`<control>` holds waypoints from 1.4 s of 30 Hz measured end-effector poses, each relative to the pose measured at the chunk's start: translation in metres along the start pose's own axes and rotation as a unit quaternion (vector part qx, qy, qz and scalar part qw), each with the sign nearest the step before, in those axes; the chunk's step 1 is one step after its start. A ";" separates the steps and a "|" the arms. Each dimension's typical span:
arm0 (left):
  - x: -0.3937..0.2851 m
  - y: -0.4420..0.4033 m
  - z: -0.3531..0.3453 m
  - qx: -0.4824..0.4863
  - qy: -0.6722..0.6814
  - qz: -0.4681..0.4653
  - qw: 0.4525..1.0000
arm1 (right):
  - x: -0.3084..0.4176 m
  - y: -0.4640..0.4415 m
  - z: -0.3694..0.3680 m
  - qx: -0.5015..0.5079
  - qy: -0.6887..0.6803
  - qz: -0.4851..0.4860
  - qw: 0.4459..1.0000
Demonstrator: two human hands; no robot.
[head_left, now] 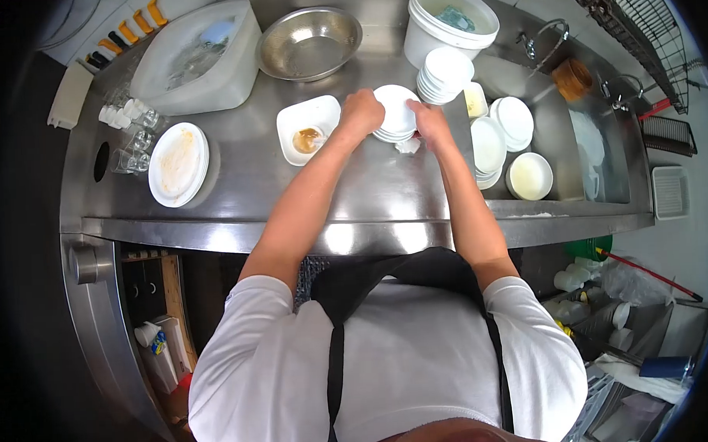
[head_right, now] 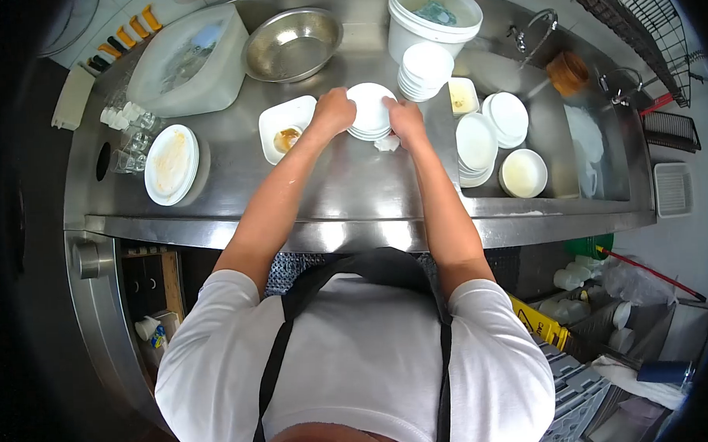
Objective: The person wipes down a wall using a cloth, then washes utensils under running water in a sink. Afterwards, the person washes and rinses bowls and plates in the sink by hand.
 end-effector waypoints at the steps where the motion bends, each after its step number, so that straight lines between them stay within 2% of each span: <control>1: -0.002 0.000 -0.008 -0.015 0.025 -0.008 1.000 | -0.007 0.004 0.005 0.004 -0.005 -0.013 1.000; 4: -0.001 -0.004 -0.021 0.035 0.118 -0.008 0.992 | -0.017 0.008 0.018 0.003 -0.021 -0.032 0.999; 5: 0.000 -0.001 -0.024 -0.004 0.234 0.017 0.972 | -0.020 0.009 0.019 -0.003 -0.025 -0.032 0.999; 7: 0.007 0.010 -0.035 -0.086 0.454 0.068 0.884 | -0.023 0.010 0.019 -0.018 -0.040 -0.037 0.998; 8: 0.025 0.013 -0.051 -0.153 0.448 0.026 0.881 | -0.026 0.008 0.017 -0.027 -0.052 -0.042 0.997; 10: 0.048 0.036 -0.080 -0.184 0.323 -0.043 0.927 | -0.026 -0.002 0.016 -0.031 -0.062 -0.052 0.996; 12: 0.046 0.066 -0.107 -0.125 0.153 -0.131 0.972 | -0.027 -0.012 0.013 -0.020 -0.057 -0.073 0.996; 15: 0.017 0.086 -0.123 -0.181 0.013 -0.147 0.972 | -0.009 -0.019 0.001 -0.028 0.000 -0.057 0.998; 16: 0.012 0.084 -0.124 -0.166 0.003 -0.144 0.976 | -0.003 -0.023 -0.004 -0.007 0.022 -0.060 0.998; 19: 0.008 0.067 -0.126 -0.135 -0.030 -0.161 0.977 | 0.011 -0.025 -0.020 -0.033 0.149 0.002 0.988; 20: 0.012 0.060 -0.132 -0.135 -0.044 -0.183 0.973 | 0.017 -0.028 -0.023 0.015 0.109 -0.056 0.992; 24: 0.020 0.076 -0.128 -0.073 -0.044 -0.243 0.966 | 0.023 -0.030 -0.032 -0.010 0.154 -0.022 0.988; 27: 0.034 0.110 -0.104 -0.113 0.045 -0.246 0.962 | 0.006 -0.052 -0.026 -0.049 0.128 -0.016 0.990; 29: 0.045 0.120 -0.077 -0.144 0.099 -0.225 0.958 | 0.004 -0.056 -0.025 -0.104 0.085 -0.011 0.991; 33: 0.062 0.126 -0.012 -0.202 0.169 -0.178 0.948 | 0.006 -0.054 -0.036 -0.130 0.087 0.002 0.988; 36: 0.079 0.122 0.026 -0.254 0.180 -0.126 0.942 | 0.011 -0.041 -0.049 -0.152 -0.023 -0.041 0.987; 39: 0.124 0.109 0.063 -0.283 0.188 0.007 0.940 | 0.004 -0.010 -0.054 -0.298 0.004 0.024 0.954; 41: 0.147 0.101 0.079 -0.304 0.214 0.069 0.926 | 0.016 0.048 -0.071 -0.241 0.125 0.197 0.942; 42: 0.154 0.100 0.084 -0.306 0.238 0.092 0.917 | 0.017 0.066 -0.085 -0.157 0.166 0.265 0.937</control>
Point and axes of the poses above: each hand's wrist, its own y-axis away from the middle knuckle, its own z-axis out of the back of the hand, x = y × z, the point moved 1 cm from there along -y, towards the middle knuckle, and after that the axes turned 7 degrees about z, right-handed, at the moved point
